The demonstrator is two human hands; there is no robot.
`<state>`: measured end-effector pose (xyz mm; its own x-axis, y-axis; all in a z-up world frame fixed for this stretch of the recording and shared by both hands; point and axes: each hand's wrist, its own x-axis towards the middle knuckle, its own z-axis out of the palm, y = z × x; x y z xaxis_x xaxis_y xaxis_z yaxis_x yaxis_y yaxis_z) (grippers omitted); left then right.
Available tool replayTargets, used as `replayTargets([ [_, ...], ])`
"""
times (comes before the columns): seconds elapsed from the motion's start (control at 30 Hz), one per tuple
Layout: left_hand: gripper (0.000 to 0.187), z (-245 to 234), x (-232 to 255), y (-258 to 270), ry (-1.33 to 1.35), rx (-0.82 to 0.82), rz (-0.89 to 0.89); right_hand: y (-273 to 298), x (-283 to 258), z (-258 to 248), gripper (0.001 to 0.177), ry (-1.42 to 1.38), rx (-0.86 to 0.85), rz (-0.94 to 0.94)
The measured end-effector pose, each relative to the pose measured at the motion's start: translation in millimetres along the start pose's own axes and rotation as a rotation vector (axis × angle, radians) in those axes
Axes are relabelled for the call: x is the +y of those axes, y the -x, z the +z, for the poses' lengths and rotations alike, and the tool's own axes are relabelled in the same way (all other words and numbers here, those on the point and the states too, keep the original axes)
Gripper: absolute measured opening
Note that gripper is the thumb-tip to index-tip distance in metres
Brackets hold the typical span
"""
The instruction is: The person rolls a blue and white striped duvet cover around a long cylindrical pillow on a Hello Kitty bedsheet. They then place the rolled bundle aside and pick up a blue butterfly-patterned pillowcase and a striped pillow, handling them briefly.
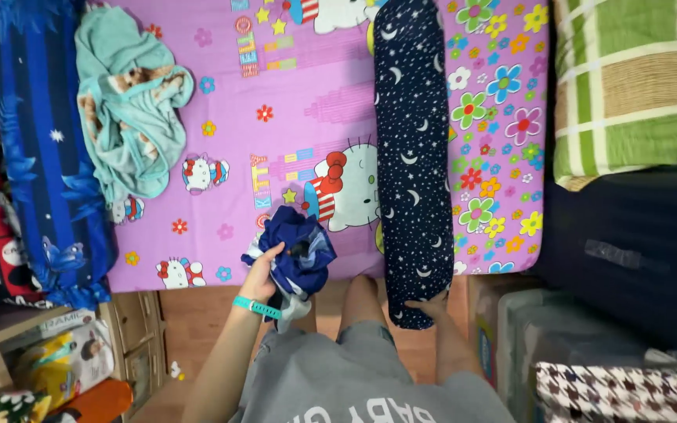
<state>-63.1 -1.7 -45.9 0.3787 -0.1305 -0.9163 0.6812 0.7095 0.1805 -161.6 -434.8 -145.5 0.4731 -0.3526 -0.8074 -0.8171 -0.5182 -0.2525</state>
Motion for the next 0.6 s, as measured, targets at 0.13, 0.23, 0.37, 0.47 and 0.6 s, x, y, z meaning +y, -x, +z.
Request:
replayTargets([
  [0.13, 0.019, -8.1, -13.9, 0.9, 0.059, 0.065, 0.044, -33.2, -3.1, -37.4, 0.137, -0.277, -0.212, -0.235],
  [0.23, 0.021, -3.2, -21.4, 3.1, 0.082, 0.075, 0.050, -64.5, -16.8, -42.7, 0.106, -0.338, -0.125, -0.398],
  [0.37, 0.023, 6.9, -35.9, -6.9, 0.057, 0.054, 0.097, -72.7, -13.7, -12.5, 0.087, -0.366, 0.021, -0.235],
  [0.47, 0.018, 11.0, -50.5, -20.5, 0.053, -0.005, 0.067, -71.5, -19.8, 4.4, 0.074, -0.439, -0.012, -0.120],
  [0.6, 0.020, 15.5, -60.7, -24.8, 0.063, -0.065, 0.057, -64.0, -48.6, -1.2, 0.076, -0.561, 0.017, -0.100],
])
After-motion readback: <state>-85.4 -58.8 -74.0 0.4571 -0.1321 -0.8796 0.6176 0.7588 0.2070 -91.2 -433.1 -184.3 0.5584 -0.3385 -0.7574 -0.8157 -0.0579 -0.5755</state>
